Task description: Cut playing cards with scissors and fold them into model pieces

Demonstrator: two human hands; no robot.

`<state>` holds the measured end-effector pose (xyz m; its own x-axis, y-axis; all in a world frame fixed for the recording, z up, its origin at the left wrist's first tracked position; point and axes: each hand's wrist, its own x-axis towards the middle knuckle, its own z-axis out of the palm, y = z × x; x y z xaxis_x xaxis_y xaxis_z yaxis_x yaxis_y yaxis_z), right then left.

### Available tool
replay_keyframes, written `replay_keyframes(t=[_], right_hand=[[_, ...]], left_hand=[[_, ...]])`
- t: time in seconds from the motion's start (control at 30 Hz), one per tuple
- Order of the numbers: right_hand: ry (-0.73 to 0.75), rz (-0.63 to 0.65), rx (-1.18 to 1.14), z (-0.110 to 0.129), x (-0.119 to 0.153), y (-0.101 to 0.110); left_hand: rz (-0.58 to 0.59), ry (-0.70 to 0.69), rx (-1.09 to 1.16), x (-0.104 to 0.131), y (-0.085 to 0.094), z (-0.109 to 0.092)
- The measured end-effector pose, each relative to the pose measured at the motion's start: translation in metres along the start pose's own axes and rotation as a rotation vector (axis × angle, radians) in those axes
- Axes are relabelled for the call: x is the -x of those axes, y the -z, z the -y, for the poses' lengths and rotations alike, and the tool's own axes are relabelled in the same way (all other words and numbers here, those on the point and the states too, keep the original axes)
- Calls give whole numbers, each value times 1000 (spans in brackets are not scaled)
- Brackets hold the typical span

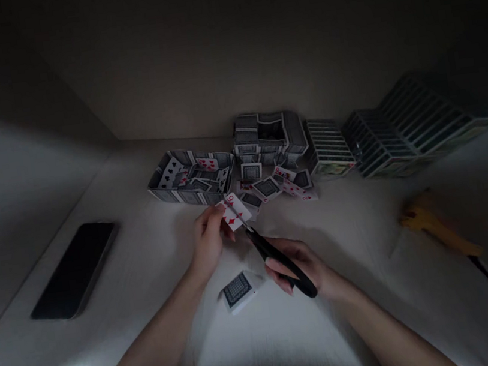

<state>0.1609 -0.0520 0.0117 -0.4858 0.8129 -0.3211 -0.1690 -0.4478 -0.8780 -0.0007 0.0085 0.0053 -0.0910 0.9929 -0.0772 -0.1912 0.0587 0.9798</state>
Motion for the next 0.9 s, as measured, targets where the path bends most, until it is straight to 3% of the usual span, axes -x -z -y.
replay_keyframes(t=[0.33,0.9], right_hand=[[-27,-18,-40,5,0,-5],[19,-27,-33,2,1,-7]], left_hand=[[-46,-119,-249,0,0,1],[-49,-150,-329,1,1,-2]])
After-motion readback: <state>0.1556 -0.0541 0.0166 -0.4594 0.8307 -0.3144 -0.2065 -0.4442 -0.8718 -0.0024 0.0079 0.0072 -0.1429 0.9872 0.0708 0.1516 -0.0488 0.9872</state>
